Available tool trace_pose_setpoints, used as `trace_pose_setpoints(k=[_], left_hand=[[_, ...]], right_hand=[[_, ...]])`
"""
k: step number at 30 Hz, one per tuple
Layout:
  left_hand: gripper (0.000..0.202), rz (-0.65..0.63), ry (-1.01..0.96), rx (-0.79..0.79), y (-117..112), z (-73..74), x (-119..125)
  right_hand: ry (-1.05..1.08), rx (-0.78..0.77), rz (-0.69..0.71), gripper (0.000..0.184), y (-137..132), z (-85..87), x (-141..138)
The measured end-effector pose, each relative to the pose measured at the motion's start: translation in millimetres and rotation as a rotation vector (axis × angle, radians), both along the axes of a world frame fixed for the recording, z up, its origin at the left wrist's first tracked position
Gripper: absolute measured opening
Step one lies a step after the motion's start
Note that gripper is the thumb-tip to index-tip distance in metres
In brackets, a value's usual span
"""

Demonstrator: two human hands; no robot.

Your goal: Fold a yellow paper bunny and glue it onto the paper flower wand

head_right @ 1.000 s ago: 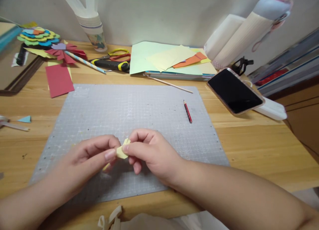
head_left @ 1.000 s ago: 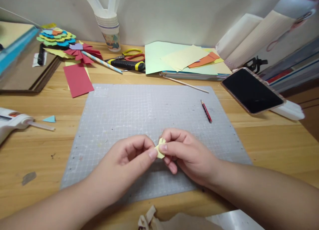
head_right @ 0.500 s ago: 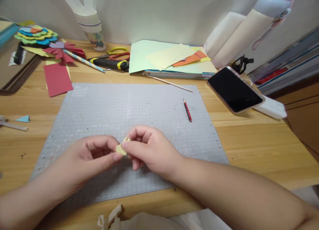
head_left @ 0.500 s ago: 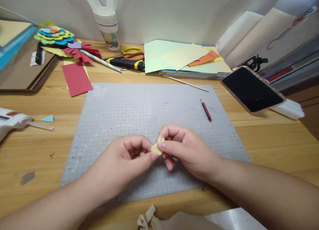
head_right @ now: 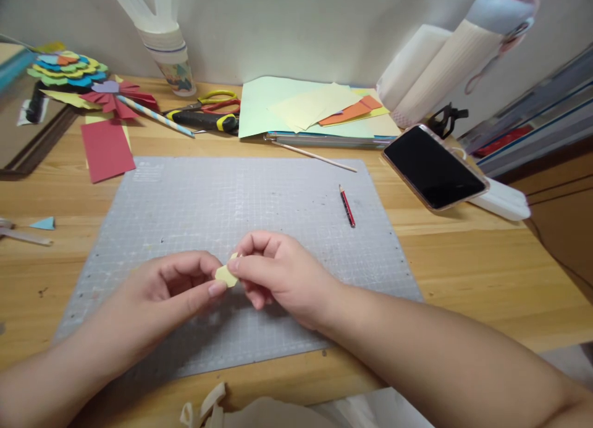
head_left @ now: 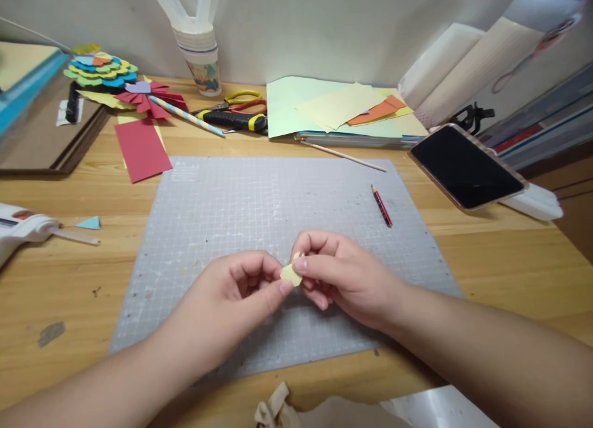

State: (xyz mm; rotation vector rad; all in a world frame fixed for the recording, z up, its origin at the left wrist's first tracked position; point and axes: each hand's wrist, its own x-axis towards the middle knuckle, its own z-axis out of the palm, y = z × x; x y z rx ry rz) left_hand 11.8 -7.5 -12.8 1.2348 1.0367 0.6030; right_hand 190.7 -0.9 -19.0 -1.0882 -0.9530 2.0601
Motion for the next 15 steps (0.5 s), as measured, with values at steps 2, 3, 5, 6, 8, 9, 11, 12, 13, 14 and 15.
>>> trace_pose_setpoints(k=[2,3,5,6,8,9,11,12,13,14,15], left_hand=[[0.016,0.052,0.035,0.014,-1,-1.1,-1],[0.016,0.078,0.057,0.034,-1,-1.3,-1],[0.013,0.102,0.108,0.123,-2,-1.1,-1],[0.012,0.092,0.138,0.189,-2,-0.5,-1],[0.014,0.051,0.195,0.318,-3,1.1,-2],[0.015,0.034,0.211,0.358,-3,1.9,-2],[0.016,0.050,0.193,0.357,-3,3.2,-3],[0.015,0.082,0.164,0.325,-3,3.5,-3],[0.015,0.124,0.131,0.283,-2,3.6,-3],[0.014,0.166,0.101,0.242,-1,3.4,-3],[0.014,0.204,0.079,0.209,0,3.1,-3]], right_hand=[[-0.085,0.104,-0.050,0.017,-2,1.9,-1],[-0.118,0.155,-0.070,0.017,-3,2.9,-2],[-0.158,0.251,-0.082,0.015,-5,4.1,-3],[-0.169,0.301,-0.077,0.015,-7,4.3,-4],[-0.188,0.388,-0.059,0.013,-9,3.7,-5],[-0.197,0.412,-0.057,0.012,-10,3.1,-5],[-0.195,0.425,-0.084,0.011,-12,1.5,-4],[-0.192,0.418,-0.110,0.014,-13,0.7,-4],[-0.190,0.409,-0.138,0.016,-13,-0.1,-4],[-0.195,0.402,-0.164,0.019,-14,-0.7,-4],[-0.206,0.401,-0.182,0.019,-14,-1.2,-4]])
